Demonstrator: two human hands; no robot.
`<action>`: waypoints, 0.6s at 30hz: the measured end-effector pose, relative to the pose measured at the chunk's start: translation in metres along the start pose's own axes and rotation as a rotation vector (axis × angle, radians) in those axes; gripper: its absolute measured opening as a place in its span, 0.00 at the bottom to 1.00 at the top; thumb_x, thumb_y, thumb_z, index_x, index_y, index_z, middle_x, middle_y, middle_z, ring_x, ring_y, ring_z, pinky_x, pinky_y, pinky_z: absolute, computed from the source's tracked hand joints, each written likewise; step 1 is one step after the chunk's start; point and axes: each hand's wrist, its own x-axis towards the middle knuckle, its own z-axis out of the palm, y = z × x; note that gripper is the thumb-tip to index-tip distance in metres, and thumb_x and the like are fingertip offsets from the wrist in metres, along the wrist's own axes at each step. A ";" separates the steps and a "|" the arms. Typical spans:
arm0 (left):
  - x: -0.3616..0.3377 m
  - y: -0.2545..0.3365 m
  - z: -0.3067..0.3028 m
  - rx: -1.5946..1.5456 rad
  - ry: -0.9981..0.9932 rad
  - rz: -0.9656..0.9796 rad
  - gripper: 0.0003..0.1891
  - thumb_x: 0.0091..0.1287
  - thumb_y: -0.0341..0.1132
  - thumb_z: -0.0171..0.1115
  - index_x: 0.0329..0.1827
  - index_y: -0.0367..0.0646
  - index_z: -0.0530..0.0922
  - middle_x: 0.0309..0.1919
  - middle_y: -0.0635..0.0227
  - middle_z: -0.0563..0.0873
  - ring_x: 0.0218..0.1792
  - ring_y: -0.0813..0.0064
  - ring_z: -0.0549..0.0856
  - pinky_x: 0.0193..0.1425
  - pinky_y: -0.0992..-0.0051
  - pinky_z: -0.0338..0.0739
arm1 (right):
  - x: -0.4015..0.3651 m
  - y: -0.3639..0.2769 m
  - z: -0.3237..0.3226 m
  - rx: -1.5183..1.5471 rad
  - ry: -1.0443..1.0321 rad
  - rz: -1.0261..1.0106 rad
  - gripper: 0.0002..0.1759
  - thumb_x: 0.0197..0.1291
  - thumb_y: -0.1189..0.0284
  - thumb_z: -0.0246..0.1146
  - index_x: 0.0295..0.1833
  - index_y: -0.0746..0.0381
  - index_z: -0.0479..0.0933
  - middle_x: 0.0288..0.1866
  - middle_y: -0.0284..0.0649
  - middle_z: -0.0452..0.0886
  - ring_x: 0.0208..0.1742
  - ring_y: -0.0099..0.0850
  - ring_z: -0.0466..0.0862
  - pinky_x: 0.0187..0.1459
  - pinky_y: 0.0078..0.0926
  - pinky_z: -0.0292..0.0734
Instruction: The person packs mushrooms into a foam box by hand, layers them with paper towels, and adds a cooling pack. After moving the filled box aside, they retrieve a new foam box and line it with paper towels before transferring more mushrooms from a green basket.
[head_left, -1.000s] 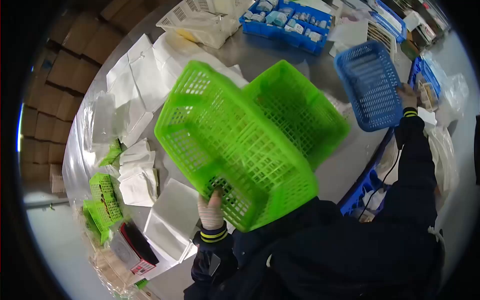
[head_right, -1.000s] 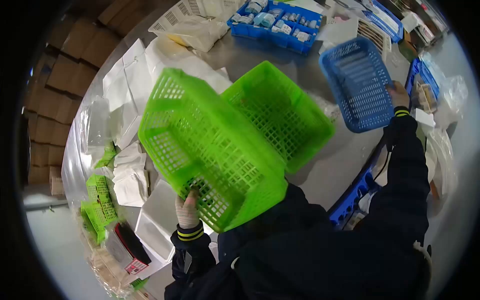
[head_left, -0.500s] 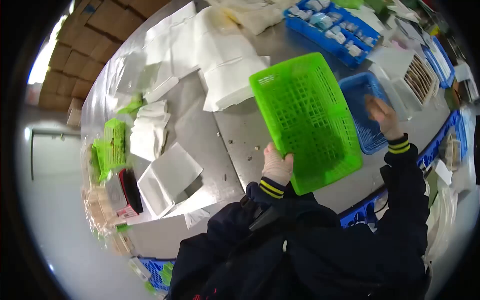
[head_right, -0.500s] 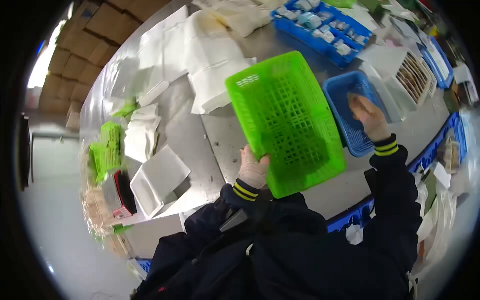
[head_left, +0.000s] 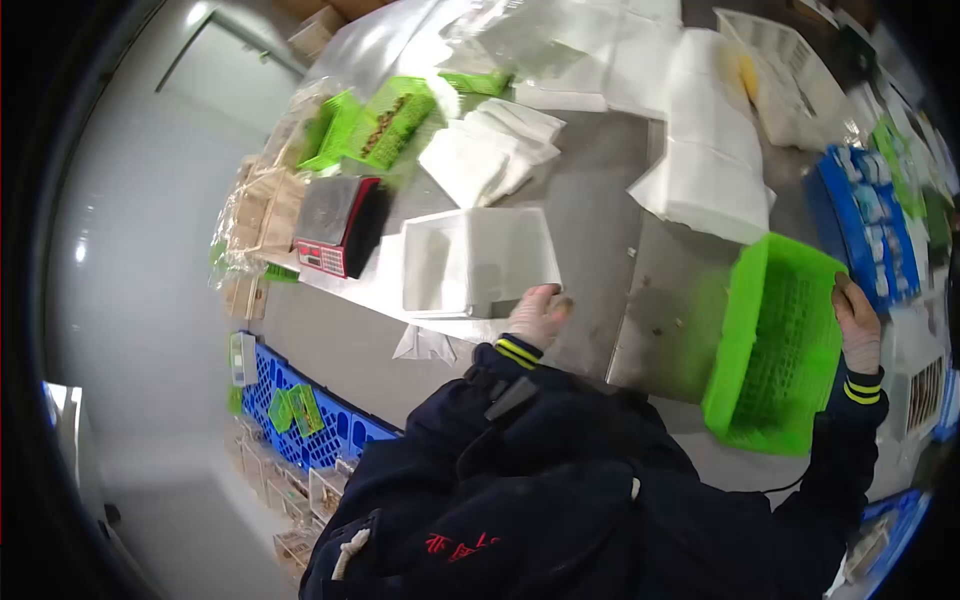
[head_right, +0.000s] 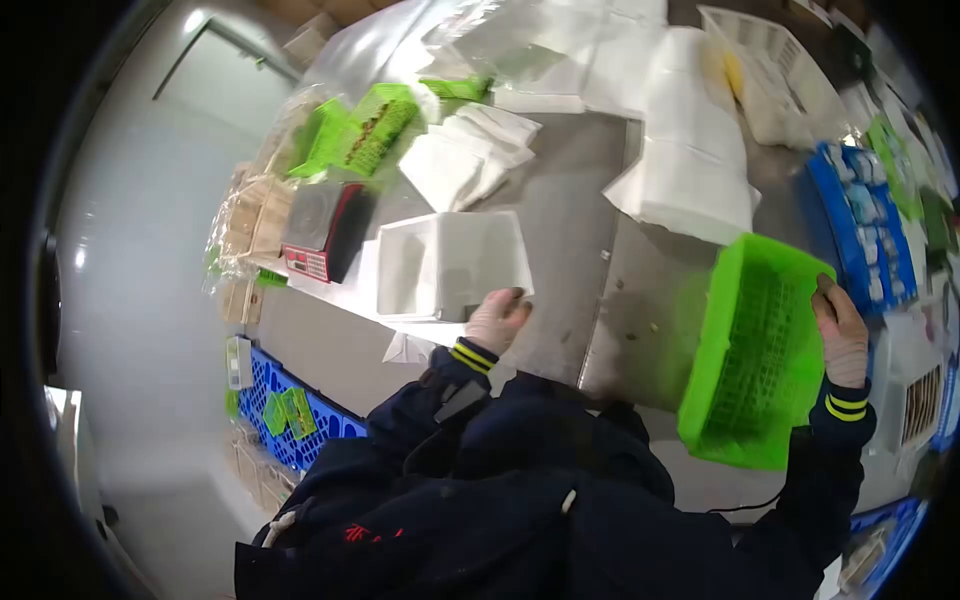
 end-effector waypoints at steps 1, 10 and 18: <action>-0.002 -0.024 -0.028 -0.033 0.109 -0.051 0.17 0.60 0.37 0.65 0.51 0.41 0.77 0.45 0.54 0.80 0.49 0.57 0.80 0.53 0.68 0.75 | 0.014 -0.027 0.011 0.045 -0.050 0.079 0.17 0.65 0.74 0.57 0.59 0.66 0.74 0.52 0.41 0.80 0.52 0.28 0.78 0.54 0.19 0.71; 0.093 -0.259 -0.160 -0.351 0.256 -0.460 0.50 0.50 0.54 0.72 0.70 0.35 0.56 0.55 0.42 0.77 0.55 0.49 0.78 0.61 0.63 0.72 | 0.124 -0.172 0.237 0.275 -0.396 0.291 0.20 0.65 0.63 0.58 0.58 0.63 0.75 0.40 0.38 0.81 0.33 0.22 0.79 0.31 0.17 0.74; 0.124 -0.212 -0.156 -0.079 -0.035 -0.586 0.29 0.62 0.41 0.60 0.66 0.45 0.64 0.42 0.45 0.83 0.46 0.46 0.81 0.49 0.55 0.76 | 0.216 -0.330 0.592 0.680 -0.904 0.512 0.24 0.62 0.58 0.61 0.59 0.59 0.70 0.40 0.40 0.79 0.32 0.27 0.81 0.34 0.25 0.79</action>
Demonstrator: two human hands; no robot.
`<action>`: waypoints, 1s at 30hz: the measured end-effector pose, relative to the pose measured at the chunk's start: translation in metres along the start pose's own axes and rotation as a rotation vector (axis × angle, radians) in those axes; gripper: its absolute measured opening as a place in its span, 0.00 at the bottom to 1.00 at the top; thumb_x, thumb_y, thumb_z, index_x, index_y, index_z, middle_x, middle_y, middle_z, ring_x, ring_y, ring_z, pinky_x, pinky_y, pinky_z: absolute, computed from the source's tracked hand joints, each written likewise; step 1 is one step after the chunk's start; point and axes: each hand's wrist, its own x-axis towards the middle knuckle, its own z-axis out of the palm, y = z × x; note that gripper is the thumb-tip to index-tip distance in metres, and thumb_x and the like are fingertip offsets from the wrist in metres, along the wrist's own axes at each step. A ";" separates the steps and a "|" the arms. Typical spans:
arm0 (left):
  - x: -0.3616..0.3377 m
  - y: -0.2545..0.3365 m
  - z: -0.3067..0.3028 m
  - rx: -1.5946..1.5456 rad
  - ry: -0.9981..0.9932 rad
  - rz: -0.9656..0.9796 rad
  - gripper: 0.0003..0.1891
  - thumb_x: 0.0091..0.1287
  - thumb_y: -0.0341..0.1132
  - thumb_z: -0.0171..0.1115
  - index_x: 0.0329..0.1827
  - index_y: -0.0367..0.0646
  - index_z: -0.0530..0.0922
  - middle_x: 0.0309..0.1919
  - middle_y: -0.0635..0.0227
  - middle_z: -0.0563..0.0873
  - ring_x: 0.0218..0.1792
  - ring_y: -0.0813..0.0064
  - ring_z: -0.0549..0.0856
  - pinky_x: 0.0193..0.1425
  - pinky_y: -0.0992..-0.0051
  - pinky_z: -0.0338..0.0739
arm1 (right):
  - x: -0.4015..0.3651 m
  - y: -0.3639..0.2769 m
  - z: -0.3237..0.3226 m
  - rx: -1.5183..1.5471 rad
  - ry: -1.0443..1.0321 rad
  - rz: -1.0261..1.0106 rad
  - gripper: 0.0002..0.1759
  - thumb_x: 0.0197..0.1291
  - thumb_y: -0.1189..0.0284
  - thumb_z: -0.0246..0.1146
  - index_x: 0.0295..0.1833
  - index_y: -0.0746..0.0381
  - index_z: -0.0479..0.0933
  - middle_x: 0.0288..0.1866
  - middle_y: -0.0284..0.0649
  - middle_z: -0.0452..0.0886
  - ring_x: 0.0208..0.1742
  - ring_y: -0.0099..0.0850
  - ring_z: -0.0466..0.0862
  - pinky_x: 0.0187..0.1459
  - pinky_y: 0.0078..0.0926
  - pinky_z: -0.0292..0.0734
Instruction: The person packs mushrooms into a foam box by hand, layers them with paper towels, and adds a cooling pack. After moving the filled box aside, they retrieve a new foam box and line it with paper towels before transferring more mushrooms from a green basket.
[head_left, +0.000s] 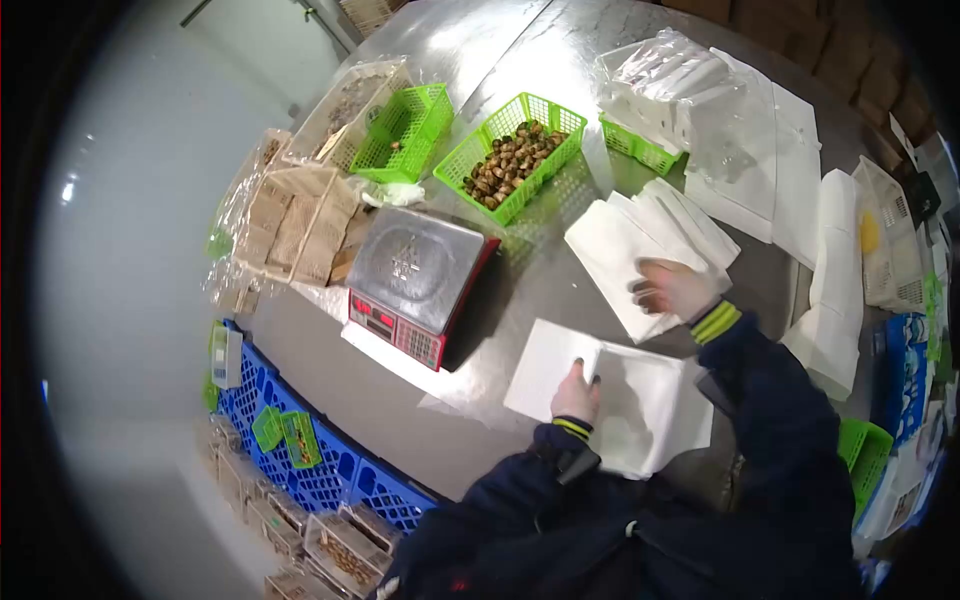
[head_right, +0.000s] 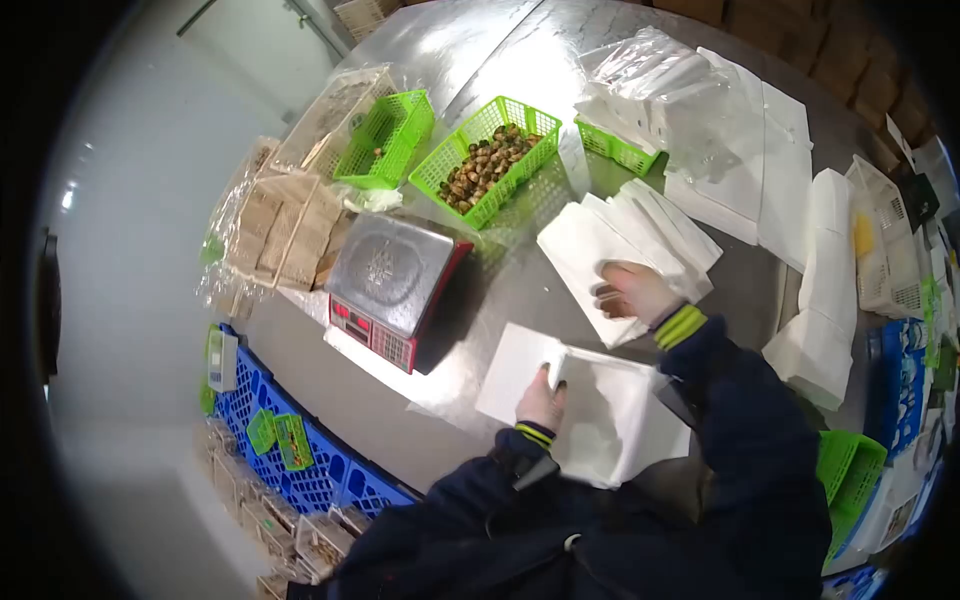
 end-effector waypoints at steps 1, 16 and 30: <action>0.002 0.001 -0.005 0.010 -0.020 0.028 0.29 0.62 0.41 0.60 0.66 0.43 0.65 0.42 0.46 0.83 0.46 0.46 0.81 0.48 0.55 0.76 | 0.042 -0.012 0.032 0.032 -0.015 0.023 0.26 0.61 0.57 0.62 0.60 0.58 0.69 0.41 0.40 0.78 0.32 0.28 0.81 0.35 0.29 0.81; 0.009 -0.016 0.008 -0.129 -0.038 0.170 0.27 0.62 0.31 0.60 0.64 0.34 0.64 0.47 0.44 0.79 0.49 0.46 0.79 0.53 0.58 0.74 | 0.216 -0.021 0.063 -0.340 0.475 -0.455 0.12 0.46 0.73 0.64 0.38 0.66 0.78 0.31 0.45 0.83 0.32 0.40 0.82 0.37 0.36 0.76; 0.019 -0.031 0.015 -0.458 -0.183 0.205 0.25 0.65 0.26 0.57 0.65 0.33 0.62 0.48 0.51 0.81 0.47 0.60 0.81 0.55 0.69 0.73 | -0.373 0.320 -0.222 -0.531 1.310 0.036 0.25 0.60 0.64 0.58 0.60 0.67 0.72 0.58 0.50 0.77 0.60 0.42 0.75 0.60 0.35 0.68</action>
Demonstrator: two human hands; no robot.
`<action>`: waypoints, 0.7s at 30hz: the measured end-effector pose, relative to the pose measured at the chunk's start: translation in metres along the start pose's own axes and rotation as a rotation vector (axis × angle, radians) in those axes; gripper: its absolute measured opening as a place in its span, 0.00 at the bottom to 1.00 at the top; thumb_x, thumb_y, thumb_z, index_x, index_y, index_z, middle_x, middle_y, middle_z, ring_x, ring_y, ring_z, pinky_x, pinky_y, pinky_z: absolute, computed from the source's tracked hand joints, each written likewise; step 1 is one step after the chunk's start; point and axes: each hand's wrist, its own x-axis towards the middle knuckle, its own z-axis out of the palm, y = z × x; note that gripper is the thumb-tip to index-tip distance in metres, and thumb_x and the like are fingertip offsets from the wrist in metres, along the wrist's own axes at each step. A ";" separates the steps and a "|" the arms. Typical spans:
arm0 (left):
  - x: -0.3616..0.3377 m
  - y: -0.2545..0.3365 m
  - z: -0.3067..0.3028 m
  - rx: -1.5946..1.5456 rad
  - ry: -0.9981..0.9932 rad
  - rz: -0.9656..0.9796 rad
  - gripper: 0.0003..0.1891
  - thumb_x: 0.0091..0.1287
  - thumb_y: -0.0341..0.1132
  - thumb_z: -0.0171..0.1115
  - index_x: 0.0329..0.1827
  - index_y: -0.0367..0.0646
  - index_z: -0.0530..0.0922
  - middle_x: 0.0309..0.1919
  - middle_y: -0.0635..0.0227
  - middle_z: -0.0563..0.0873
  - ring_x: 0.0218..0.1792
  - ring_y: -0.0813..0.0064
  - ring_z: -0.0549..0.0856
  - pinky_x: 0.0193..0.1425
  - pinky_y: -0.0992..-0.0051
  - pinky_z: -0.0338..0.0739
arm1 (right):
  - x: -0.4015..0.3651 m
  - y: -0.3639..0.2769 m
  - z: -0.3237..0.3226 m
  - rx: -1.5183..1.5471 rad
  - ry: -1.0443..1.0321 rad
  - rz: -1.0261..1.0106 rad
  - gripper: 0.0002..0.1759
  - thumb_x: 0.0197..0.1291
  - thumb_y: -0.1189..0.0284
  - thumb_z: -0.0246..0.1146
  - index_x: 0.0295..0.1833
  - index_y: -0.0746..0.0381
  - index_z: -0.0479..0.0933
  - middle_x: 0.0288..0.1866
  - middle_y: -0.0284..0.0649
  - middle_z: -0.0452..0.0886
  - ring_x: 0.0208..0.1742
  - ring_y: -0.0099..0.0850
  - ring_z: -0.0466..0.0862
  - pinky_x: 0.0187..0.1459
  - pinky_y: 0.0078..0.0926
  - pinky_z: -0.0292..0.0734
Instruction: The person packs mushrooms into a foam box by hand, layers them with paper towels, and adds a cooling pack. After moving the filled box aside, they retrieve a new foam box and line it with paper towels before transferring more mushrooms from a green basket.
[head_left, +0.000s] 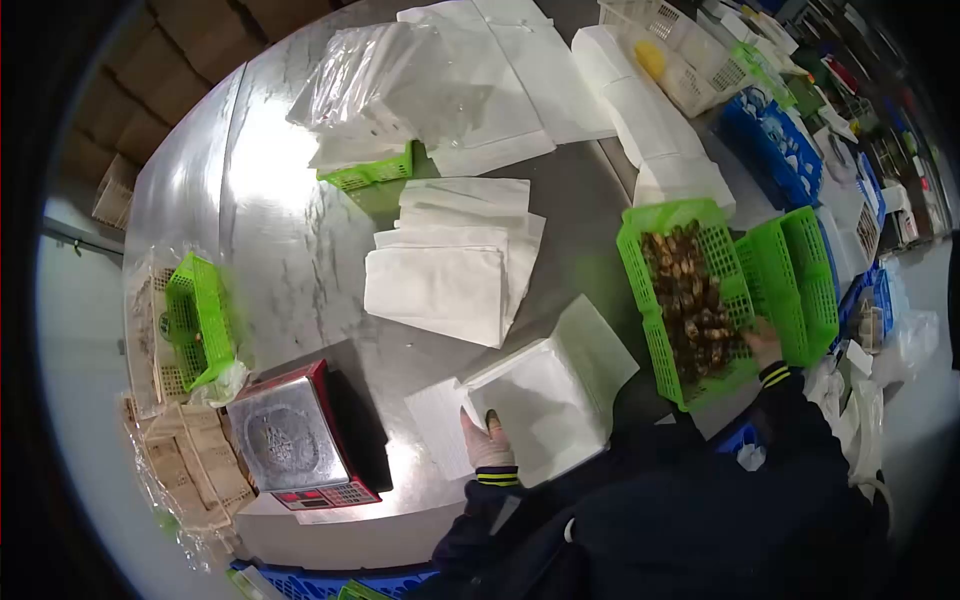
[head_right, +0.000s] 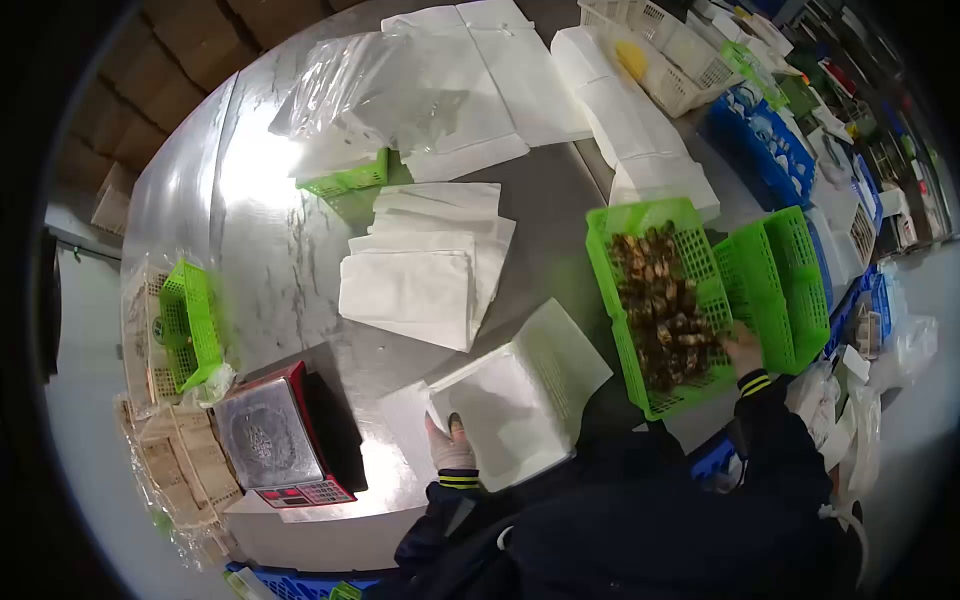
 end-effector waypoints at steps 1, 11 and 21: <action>-0.008 0.033 0.002 0.120 0.030 -0.003 0.23 0.66 0.26 0.56 0.64 0.33 0.63 0.47 0.53 0.82 0.46 0.62 0.82 0.54 0.70 0.74 | 0.000 0.025 0.007 0.161 -0.040 0.120 0.28 0.58 0.59 0.59 0.59 0.67 0.72 0.59 0.51 0.76 0.61 0.45 0.74 0.61 0.36 0.67; -0.003 0.013 0.027 0.047 0.076 -0.046 0.22 0.68 0.29 0.54 0.64 0.35 0.63 0.46 0.54 0.82 0.43 0.66 0.82 0.49 0.68 0.77 | 0.207 -0.157 0.014 -0.389 0.071 -0.534 0.20 0.65 0.63 0.53 0.57 0.64 0.75 0.54 0.48 0.79 0.56 0.42 0.78 0.55 0.30 0.71; -0.006 0.014 0.029 0.159 0.152 -0.078 0.19 0.69 0.24 0.49 0.63 0.37 0.65 0.49 0.57 0.80 0.49 0.68 0.79 0.55 0.72 0.73 | 0.444 -0.191 0.059 -0.225 0.408 0.037 0.21 0.59 0.51 0.55 0.48 0.54 0.82 0.47 0.45 0.83 0.49 0.45 0.82 0.50 0.36 0.74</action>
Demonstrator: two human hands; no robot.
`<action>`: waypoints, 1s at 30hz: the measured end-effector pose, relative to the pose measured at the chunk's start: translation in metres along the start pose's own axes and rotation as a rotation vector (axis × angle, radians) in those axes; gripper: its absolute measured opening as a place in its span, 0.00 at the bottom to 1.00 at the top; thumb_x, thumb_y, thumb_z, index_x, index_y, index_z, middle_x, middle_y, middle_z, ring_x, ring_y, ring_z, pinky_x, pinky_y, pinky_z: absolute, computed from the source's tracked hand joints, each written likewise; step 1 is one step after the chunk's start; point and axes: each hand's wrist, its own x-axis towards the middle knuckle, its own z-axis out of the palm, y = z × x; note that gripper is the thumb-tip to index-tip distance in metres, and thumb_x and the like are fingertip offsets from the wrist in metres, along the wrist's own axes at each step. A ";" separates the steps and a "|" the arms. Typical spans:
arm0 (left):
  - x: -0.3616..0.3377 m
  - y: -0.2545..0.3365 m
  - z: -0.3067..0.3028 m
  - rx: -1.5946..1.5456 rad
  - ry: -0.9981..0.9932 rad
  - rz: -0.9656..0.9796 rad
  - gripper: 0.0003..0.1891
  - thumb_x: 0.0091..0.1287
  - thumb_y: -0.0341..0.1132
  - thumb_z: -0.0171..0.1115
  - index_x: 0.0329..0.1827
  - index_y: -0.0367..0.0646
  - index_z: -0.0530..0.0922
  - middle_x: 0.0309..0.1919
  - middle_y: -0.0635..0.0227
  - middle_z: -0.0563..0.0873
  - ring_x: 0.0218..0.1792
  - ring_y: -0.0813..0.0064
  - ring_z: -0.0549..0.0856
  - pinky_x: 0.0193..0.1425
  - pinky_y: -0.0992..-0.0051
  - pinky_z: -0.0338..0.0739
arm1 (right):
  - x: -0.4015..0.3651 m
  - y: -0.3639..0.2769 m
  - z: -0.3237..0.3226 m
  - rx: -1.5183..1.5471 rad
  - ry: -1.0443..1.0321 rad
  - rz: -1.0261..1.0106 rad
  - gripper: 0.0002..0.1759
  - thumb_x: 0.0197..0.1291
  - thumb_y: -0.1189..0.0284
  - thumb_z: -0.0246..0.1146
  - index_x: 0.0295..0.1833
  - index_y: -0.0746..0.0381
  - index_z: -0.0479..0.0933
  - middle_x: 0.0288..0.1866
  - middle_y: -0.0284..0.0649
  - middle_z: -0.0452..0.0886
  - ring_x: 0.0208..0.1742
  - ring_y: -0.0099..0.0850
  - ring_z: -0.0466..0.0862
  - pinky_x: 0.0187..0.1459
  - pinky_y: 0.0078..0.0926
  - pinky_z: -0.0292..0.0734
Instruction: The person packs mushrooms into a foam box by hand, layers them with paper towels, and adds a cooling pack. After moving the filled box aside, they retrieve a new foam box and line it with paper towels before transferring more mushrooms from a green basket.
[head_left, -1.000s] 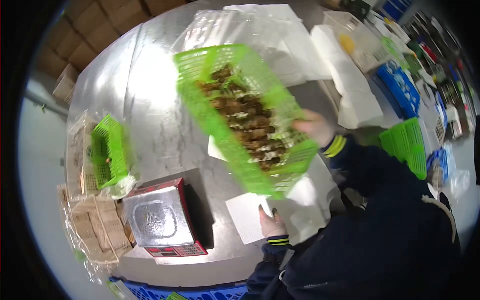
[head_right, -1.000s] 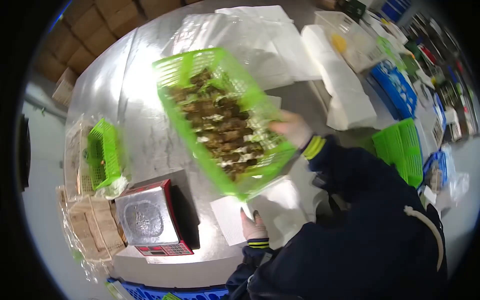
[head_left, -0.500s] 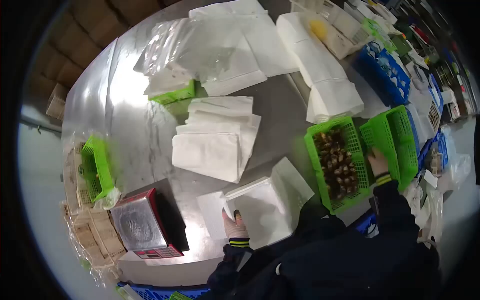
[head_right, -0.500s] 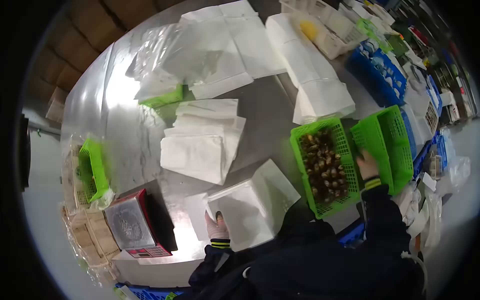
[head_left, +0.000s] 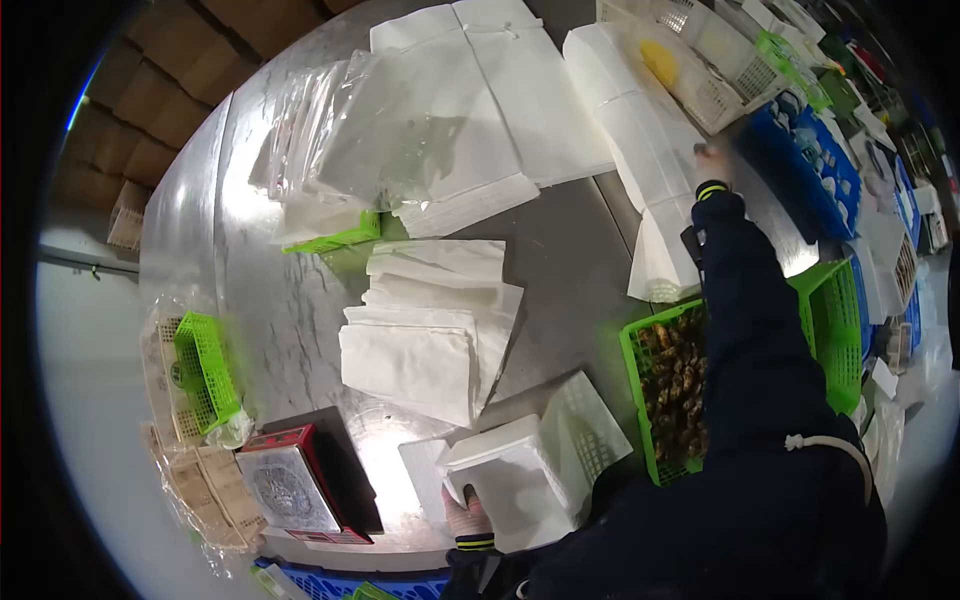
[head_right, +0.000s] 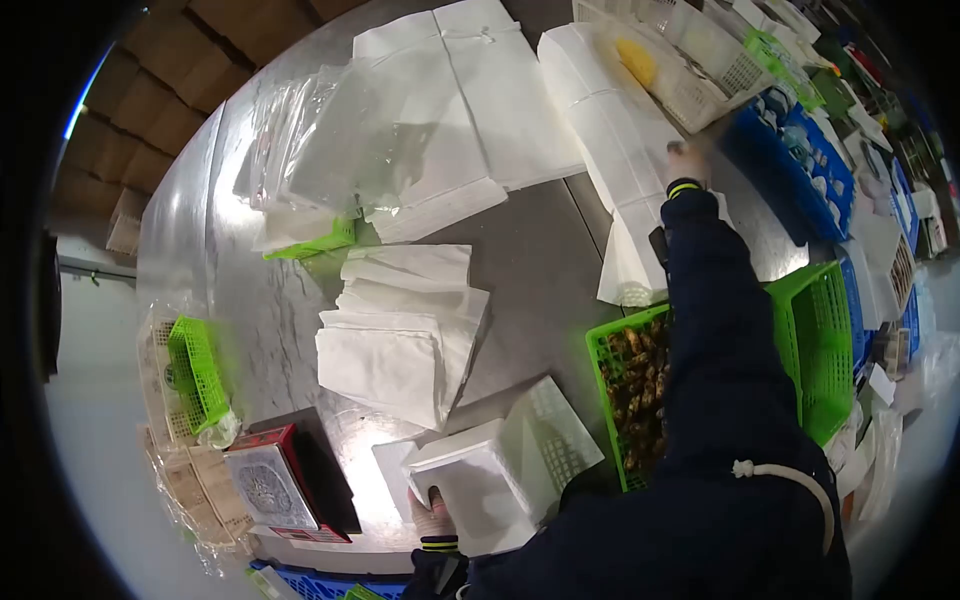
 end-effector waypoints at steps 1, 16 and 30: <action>-0.001 0.007 0.000 -0.065 -0.042 -0.066 0.20 0.69 0.22 0.49 0.64 0.37 0.64 0.51 0.57 0.79 0.50 0.68 0.79 0.55 0.72 0.73 | 0.014 -0.007 -0.007 0.187 0.133 -0.018 0.22 0.60 0.52 0.56 0.47 0.56 0.82 0.45 0.45 0.84 0.47 0.44 0.83 0.47 0.34 0.75; 0.004 0.008 0.002 0.107 0.078 0.165 0.20 0.62 0.28 0.57 0.58 0.37 0.70 0.41 0.50 0.83 0.44 0.53 0.83 0.49 0.65 0.75 | 0.007 -0.074 -0.106 0.759 0.117 -0.207 0.18 0.60 0.61 0.60 0.47 0.64 0.80 0.37 0.36 0.84 0.36 0.28 0.82 0.40 0.29 0.76; -0.015 0.172 0.046 -0.552 -0.494 0.469 0.41 0.56 0.42 0.71 0.68 0.34 0.59 0.61 0.54 0.71 0.60 0.65 0.72 0.63 0.66 0.69 | -0.413 -0.239 -0.145 0.890 -1.216 -0.233 0.12 0.59 0.64 0.64 0.42 0.61 0.81 0.26 0.30 0.77 0.27 0.22 0.76 0.28 0.22 0.72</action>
